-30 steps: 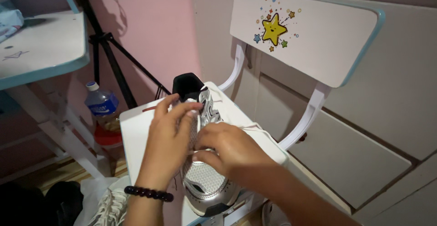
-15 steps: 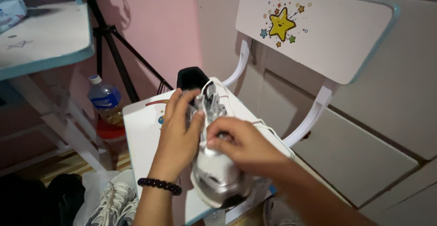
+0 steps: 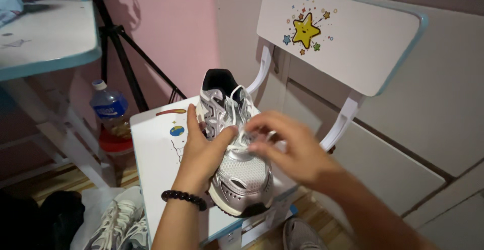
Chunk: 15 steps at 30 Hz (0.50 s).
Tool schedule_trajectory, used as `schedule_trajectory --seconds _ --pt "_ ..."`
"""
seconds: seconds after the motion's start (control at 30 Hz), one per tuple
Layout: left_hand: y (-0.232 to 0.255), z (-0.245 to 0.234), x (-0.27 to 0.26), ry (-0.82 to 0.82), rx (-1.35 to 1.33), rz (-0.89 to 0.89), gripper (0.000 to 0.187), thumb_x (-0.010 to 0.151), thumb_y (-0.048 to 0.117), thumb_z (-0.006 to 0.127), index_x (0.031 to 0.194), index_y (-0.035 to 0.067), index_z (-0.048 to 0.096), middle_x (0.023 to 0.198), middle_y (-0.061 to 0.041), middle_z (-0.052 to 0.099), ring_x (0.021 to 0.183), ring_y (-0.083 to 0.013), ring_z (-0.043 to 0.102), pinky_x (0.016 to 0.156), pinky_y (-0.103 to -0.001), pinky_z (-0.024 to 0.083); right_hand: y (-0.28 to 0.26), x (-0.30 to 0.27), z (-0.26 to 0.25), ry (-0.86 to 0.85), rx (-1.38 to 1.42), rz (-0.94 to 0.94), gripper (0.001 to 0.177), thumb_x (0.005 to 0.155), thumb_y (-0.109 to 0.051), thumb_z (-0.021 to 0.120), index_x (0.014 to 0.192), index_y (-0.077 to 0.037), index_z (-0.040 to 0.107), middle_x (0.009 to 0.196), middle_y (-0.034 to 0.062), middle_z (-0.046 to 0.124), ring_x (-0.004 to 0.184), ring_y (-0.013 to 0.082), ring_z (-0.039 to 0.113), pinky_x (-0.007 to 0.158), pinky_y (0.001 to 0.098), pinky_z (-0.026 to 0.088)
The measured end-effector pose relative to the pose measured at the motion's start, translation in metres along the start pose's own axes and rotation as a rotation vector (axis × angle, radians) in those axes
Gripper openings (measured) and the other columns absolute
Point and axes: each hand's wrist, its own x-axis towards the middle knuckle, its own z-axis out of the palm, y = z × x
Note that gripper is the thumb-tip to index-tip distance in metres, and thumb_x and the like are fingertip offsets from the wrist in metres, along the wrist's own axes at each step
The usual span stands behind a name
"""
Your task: The person removes the laces from a silver and white sneaker placed on a white chair, then re-laces it through the eyelets and ties the laces. The person then picks up a second similar sneaker and places it on the chair.
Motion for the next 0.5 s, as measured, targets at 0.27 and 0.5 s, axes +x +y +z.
schedule_trajectory --seconds 0.27,0.5 --pt "-0.002 -0.011 0.001 0.022 -0.071 -0.043 0.100 0.079 0.027 0.069 0.161 0.016 0.013 0.148 -0.019 0.049 0.126 -0.0302 0.060 0.099 -0.037 0.051 -0.019 -0.046 -0.068 -0.672 -0.219 0.208 0.016 0.085 -0.015 0.070 0.096 -0.010 0.080 0.089 0.0034 0.079 0.081 0.0152 0.074 0.072 0.0292 0.059" --pt "-0.004 -0.015 0.001 0.037 0.040 0.042 0.082 0.085 0.030 0.063 0.158 0.013 0.030 0.145 -0.017 0.058 0.130 -0.0257 0.058 0.106 -0.034 0.043 0.037 -0.090 -0.006 -0.941 -0.542 0.249 0.021 0.082 -0.012 0.068 0.101 -0.012 0.078 0.090 0.0069 0.077 0.081 0.0198 0.073 0.071 0.0327 0.059"
